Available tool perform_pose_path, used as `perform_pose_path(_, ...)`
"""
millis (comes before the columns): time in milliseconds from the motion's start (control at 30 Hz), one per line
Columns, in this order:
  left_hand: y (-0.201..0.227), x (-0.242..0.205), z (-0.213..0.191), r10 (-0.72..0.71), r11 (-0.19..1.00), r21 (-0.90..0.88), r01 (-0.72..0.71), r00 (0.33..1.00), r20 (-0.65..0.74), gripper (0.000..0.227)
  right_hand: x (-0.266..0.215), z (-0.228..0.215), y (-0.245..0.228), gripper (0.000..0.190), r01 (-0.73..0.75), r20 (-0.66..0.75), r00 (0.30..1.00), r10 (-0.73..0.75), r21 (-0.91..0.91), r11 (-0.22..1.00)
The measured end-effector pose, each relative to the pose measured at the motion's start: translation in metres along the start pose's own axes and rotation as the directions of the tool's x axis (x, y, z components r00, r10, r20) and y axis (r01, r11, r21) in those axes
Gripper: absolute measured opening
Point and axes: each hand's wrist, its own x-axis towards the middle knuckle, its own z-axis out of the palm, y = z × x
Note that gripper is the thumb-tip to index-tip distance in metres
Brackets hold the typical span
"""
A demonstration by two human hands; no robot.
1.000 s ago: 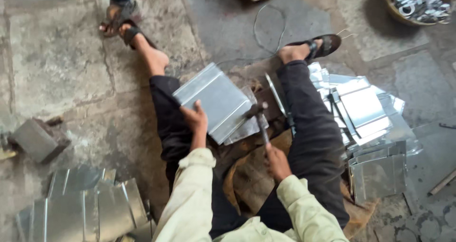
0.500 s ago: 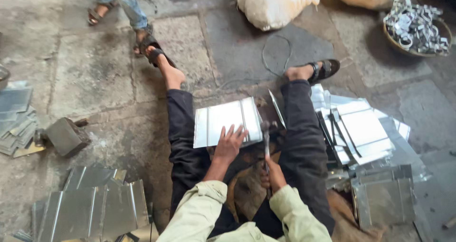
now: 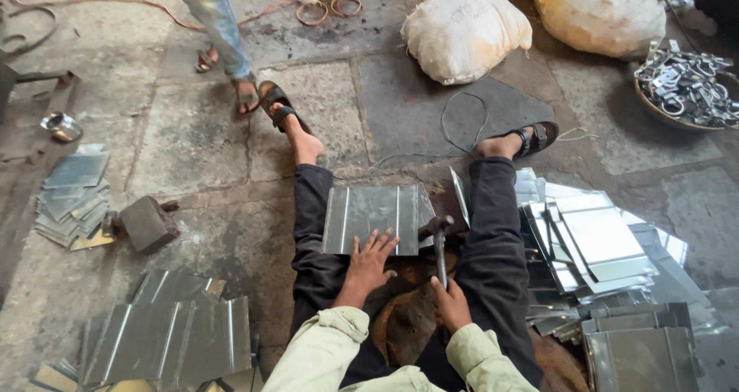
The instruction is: The person sits on the floor and uses a hammer to strike a rectangular metal sheet placed on a wooden block. They repeatedly hit the sheet to flatten it, occasionally adjusting its position and flipping it over to work on different areas.
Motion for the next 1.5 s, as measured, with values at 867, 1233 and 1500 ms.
perform_pose_path(867,-0.029,0.007,0.038,-0.168,0.974,-0.221,0.053,0.822,-0.544,0.053,-0.004,0.022,-0.039,0.044,0.307,-0.026,0.934,-0.355,-0.447,0.840)
perform_pose_path(1233,-0.164,0.071,0.037,-0.656,0.694,-0.481,0.536,0.747,-0.113,0.084,-0.009,0.044,-0.059,0.046,0.302,-0.043,0.934,-0.355,-0.436,0.848)
perform_pose_path(1500,-0.175,0.059,0.039,-0.691,0.582,-0.710,0.397,0.701,-0.175,0.079,0.020,0.060,-0.084,0.055,0.404,-0.047,0.828,-0.558,-0.640,0.653)
